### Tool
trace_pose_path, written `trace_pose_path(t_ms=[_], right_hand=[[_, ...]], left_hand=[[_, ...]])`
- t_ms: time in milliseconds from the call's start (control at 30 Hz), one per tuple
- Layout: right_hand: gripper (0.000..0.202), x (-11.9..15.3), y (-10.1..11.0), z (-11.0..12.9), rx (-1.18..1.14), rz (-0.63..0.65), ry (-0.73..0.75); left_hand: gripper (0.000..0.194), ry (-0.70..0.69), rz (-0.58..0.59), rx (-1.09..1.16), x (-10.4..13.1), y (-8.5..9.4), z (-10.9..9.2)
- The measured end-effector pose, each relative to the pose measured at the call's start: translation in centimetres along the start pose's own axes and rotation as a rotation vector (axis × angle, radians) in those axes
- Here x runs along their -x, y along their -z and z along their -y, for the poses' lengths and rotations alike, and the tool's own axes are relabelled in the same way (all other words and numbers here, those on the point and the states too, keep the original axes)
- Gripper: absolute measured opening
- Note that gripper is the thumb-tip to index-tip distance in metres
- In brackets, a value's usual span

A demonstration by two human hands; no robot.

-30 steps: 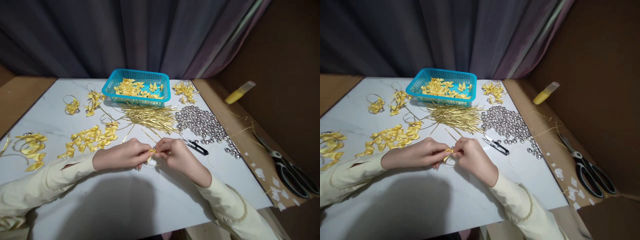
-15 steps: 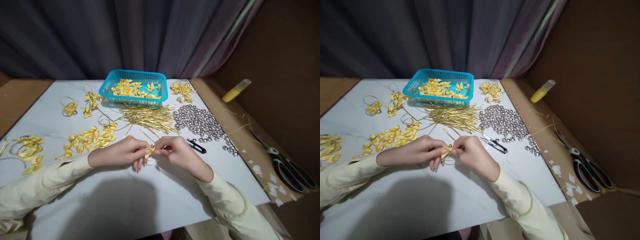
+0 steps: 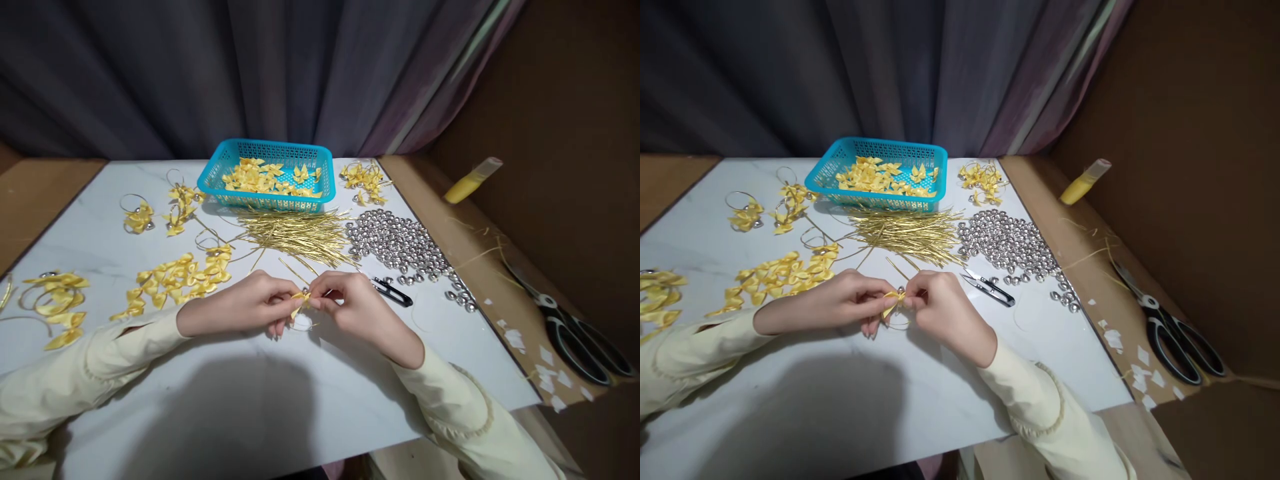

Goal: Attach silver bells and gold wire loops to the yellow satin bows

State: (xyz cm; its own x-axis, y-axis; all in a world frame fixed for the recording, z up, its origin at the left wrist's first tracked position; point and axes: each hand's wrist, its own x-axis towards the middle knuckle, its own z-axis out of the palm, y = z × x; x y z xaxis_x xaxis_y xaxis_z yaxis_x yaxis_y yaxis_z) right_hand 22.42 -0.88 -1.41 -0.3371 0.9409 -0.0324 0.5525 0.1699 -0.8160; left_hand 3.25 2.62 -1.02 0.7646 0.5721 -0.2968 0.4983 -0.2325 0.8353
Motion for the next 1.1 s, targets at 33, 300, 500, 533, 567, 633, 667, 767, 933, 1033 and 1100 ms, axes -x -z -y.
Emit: trace_pose_path(t_ms=[33,300,500,533,567,633,667,767,933,1033,1100], right_hand=[[0.017,0.0,0.0,0.0,-0.016,-0.004,-0.006],[0.016,0.0,-0.2,0.1,-0.081,-0.028,-0.026],[0.018,-0.1,-0.3,0.0,-0.066,-0.024,-0.01],[0.018,-0.1,-0.3,0.0,-0.05,-0.036,0.004],[0.017,0.0,-0.3,-0.1,-0.034,-0.059,0.027],[0.014,0.2,-0.4,-0.1,0.016,-0.144,0.095],[0.013,0.3,-0.5,-0.1,0.055,-0.195,0.133],[0.01,0.6,-0.7,0.0,0.216,-0.302,0.216],[0.012,0.9,-1.2,0.4,0.396,-0.331,0.226],[0.013,0.7,-1.6,0.2,0.395,-0.328,0.196],[0.012,0.5,-1.8,-0.1,0.324,-0.282,0.157]], left_hand=[[0.03,0.002,-0.002,0.0,0.0,0.0,0.0],[0.034,-0.032,0.028,0.053,0.1,0.2,-0.1],[0.034,-0.051,0.022,0.063,0.0,0.2,0.0],[0.033,-0.05,0.011,0.072,0.0,0.2,0.0],[0.032,-0.047,-0.005,0.084,0.0,0.1,0.0],[0.031,-0.037,-0.046,0.105,-0.1,0.0,0.2],[0.03,-0.032,-0.066,0.111,-0.1,0.0,0.2],[0.03,-0.026,-0.128,0.112,0.0,-0.2,0.4],[0.029,-0.063,-0.226,0.095,-0.1,-0.5,0.4],[0.028,-0.093,-0.251,0.049,-0.1,-0.6,0.3],[0.028,-0.127,-0.258,0.01,0.0,-0.7,0.3]])
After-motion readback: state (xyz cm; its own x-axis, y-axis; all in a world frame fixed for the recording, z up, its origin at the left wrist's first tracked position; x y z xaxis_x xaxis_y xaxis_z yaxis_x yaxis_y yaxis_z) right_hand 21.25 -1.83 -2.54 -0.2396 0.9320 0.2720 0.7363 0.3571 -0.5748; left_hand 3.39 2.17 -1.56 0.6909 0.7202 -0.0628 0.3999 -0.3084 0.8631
